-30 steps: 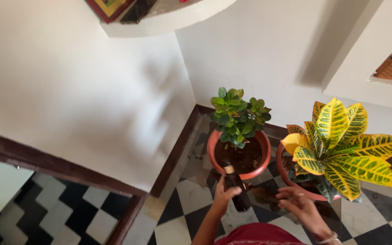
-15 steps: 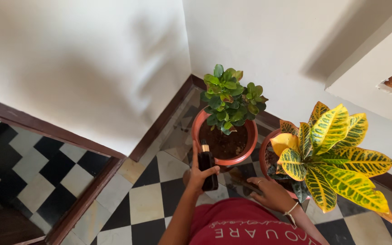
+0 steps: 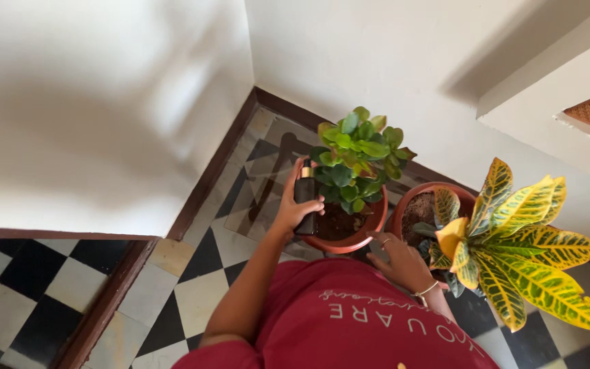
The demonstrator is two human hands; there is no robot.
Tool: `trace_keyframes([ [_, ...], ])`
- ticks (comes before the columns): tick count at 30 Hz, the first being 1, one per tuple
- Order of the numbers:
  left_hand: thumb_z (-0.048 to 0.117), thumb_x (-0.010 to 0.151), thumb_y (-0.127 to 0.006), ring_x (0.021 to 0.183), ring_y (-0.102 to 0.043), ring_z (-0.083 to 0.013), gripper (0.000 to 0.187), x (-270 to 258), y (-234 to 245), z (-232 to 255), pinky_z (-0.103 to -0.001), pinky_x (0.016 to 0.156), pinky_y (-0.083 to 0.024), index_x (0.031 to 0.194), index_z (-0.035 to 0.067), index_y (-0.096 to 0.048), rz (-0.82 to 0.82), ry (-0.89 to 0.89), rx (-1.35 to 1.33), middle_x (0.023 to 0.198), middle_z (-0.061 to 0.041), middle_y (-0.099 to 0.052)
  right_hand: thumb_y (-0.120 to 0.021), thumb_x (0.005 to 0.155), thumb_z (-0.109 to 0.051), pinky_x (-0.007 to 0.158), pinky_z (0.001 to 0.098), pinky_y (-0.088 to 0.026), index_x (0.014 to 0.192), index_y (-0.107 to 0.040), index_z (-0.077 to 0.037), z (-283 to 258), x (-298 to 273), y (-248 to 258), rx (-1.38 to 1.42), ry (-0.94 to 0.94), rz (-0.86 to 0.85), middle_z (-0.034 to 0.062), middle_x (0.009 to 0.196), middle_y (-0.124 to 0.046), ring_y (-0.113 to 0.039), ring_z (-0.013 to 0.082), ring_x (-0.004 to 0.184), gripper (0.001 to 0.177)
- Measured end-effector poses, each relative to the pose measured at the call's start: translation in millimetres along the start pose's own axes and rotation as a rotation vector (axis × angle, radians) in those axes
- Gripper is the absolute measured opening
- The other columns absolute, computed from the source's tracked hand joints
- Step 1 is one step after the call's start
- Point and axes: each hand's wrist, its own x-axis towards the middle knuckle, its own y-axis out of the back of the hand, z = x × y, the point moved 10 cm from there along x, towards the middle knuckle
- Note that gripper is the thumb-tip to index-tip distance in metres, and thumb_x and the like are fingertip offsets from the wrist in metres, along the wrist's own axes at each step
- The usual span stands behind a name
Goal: The person uses a spray bottle to mist the leaves of two potted plants. They then wipe the leaves of both plants with their fingers to clean them. The person alternates between the two plants, repeating the misting and wiping process.
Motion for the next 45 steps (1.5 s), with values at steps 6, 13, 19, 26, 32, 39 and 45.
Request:
trace_keyframes([
  [6,-0.015,0.078,-0.072,0.094,-0.066,-0.0245,0.102,21.6,-5.8,25.3,-0.044,0.077,-0.063,0.168,0.012,-0.030,-0.274,-0.053,-0.122,0.134,-0.022,-0.055,-0.071,0.090,-0.019,0.075,0.0377,-0.061,0.129,-0.065,-0.006,-33.0,15.0,32.4,0.116,0.128,0.350,0.0139,0.110,-0.072,-0.076,0.0254,0.092,0.042],
  [13,-0.010,0.075,-0.074,0.102,-0.070,-0.0276,0.095,61.2,26.2,-25.3,-0.043,0.085,-0.064,0.157,0.009,-0.031,-0.307,0.086,0.070,0.135,-0.020,-0.054,-0.074,0.091,-0.009,0.074,0.0320,-0.060,0.109,-0.069,0.001,61.1,54.7,-52.4,0.581,-0.099,0.546,0.0123,0.096,-0.076,-0.075,0.0191,0.091,0.021],
  [19,-0.004,0.081,-0.073,0.090,-0.071,-0.0257,0.095,71.2,18.5,-39.7,-0.043,0.073,-0.065,0.161,0.011,-0.024,-0.346,0.205,0.102,0.130,-0.016,-0.052,-0.081,0.088,-0.019,0.065,0.0360,-0.054,0.088,-0.076,0.001,124.4,64.6,-143.9,0.274,-0.255,0.615,0.0151,0.081,-0.074,-0.071,0.0267,0.074,0.021],
  [26,-0.002,0.081,-0.069,0.083,-0.071,-0.0206,0.103,71.2,13.6,-14.4,-0.039,0.069,-0.065,0.168,0.019,-0.017,-0.423,0.251,0.080,0.143,-0.017,-0.051,-0.082,0.084,-0.021,0.063,0.0365,-0.055,0.086,-0.074,0.002,142.1,61.6,-168.8,0.341,-0.374,0.638,0.0169,0.080,-0.072,-0.071,0.0269,0.069,0.024],
  [32,-0.002,0.081,-0.068,0.084,-0.072,-0.0213,0.095,71.2,35.5,-29.1,-0.038,0.069,-0.064,0.165,0.015,-0.026,-0.376,0.293,0.161,0.136,-0.013,-0.056,-0.075,0.084,-0.012,0.067,0.0313,-0.058,0.102,-0.074,0.003,125.4,56.3,-135.7,0.496,-0.347,0.691,0.0163,0.091,-0.073,-0.075,0.0238,0.077,0.023],
  [39,-0.001,0.080,-0.068,0.071,-0.068,-0.0192,0.086,54.2,45.1,-44.0,-0.035,0.061,-0.061,0.157,0.015,-0.032,-0.242,0.477,0.275,0.100,-0.015,-0.060,-0.073,0.085,-0.007,0.065,0.0331,-0.055,0.102,-0.073,0.003,81.8,57.9,-89.3,0.389,-0.277,0.683,0.0172,0.101,-0.074,-0.073,0.0252,0.077,0.020],
  [45,0.001,0.078,-0.069,0.065,-0.068,-0.0187,0.090,61.2,33.8,-55.0,-0.034,0.057,-0.060,0.157,0.017,-0.029,-0.298,0.446,0.317,0.100,-0.012,-0.064,-0.075,0.088,-0.008,0.065,0.0337,-0.056,0.095,-0.071,0.003,60.2,46.7,-70.9,0.359,-0.261,0.683,0.0159,0.098,-0.072,-0.073,0.0260,0.077,0.014],
])
